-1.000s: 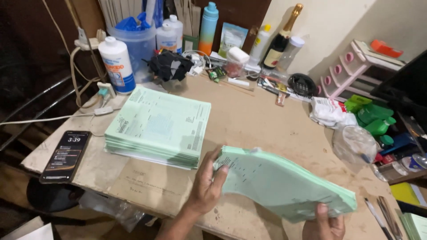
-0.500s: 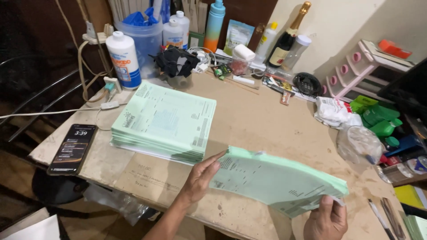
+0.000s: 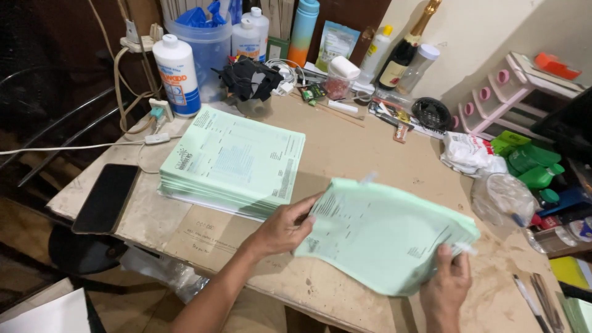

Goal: The person organizes a stack of light green papers on a cluttered table. They separate the papers into smaller bundles, align the edges, and place them into neat piles. The person also briefly handles a smartphone and a pen during the process.

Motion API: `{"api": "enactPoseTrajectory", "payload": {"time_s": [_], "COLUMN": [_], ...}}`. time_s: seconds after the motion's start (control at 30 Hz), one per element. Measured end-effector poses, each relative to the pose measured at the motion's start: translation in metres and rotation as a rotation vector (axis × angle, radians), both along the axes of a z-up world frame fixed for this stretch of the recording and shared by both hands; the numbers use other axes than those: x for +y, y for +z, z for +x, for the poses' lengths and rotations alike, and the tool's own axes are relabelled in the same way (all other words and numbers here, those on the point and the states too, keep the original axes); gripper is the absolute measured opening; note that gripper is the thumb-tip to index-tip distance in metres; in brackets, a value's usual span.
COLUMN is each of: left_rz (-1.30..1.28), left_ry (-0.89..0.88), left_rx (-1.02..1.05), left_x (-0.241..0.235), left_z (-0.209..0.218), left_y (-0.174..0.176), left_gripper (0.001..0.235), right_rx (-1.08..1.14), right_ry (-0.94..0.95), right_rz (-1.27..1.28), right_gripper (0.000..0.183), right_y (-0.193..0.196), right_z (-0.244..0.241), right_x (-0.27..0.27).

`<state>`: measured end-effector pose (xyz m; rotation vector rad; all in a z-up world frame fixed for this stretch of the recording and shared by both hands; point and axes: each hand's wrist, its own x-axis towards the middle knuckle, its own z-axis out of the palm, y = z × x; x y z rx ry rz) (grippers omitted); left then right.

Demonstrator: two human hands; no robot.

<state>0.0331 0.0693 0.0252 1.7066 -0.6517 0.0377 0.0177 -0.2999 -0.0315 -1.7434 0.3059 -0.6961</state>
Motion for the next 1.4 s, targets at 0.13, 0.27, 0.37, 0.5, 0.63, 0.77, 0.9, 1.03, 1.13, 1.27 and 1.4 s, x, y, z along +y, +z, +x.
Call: {"api": "enactPoseTrajectory", "payload": {"time_s": [0.13, 0.27, 0.37, 0.5, 0.63, 0.77, 0.9, 1.03, 1.13, 1.27, 1.4], "left_rz": [-0.081, -0.100, 0.026, 0.154, 0.236, 0.106, -0.301, -0.520, -0.442, -0.424, -0.370], "left_ry": [0.117, 0.132, 0.178, 0.320, 0.424, 0.443, 0.361, 0.286, 0.269, 0.284, 0.273], "left_rx": [0.246, 0.602, 0.580, 0.587, 0.461, 0.483, 0.759, 0.876, 0.828, 0.792, 0.794], "left_x": [-0.016, -0.035, -0.047, -0.048, -0.053, -0.051, -0.056, -0.056, -0.053, -0.053, -0.047], "left_z": [-0.003, -0.002, 0.013, 0.002, 0.005, 0.000, -0.004, 0.002, 0.001, -0.008, -0.010], "left_y": [0.018, -0.017, -0.062, -0.035, -0.039, -0.024, -0.010, -0.032, -0.035, -0.026, -0.014], "left_gripper": [0.065, 0.064, 0.062, 0.048, 0.028, 0.026, 0.031, 0.030, 0.038, 0.045, 0.056], "right_rx": [0.358, 0.453, 0.609, 0.623, 0.586, 0.541, 0.554, 0.601, 0.613, 0.614, 0.609], "right_ry": [-0.006, 0.045, 0.032, 0.067, 0.063, 0.061, 0.044, 0.011, 0.003, -0.009, -0.013], "right_rz": [-0.123, 0.320, 0.016, -0.166, -0.269, -0.290, -0.271, -0.314, -0.350, -0.371, -0.396], "right_gripper": [0.035, 0.024, 0.052, 0.046, 0.045, 0.042, 0.047, 0.054, 0.054, 0.056, 0.058], "right_y": [0.087, 0.021, -0.022, -0.038, -0.050, -0.046, -0.023, 0.023, 0.029, 0.029, 0.026], "right_z": [-0.016, 0.017, 0.029, 0.026, 0.026, 0.020, 0.016, 0.002, 0.003, 0.003, 0.005], "right_x": [0.021, -0.025, -0.045, -0.057, -0.062, -0.054, -0.037, 0.003, 0.009, 0.011, 0.008]}}
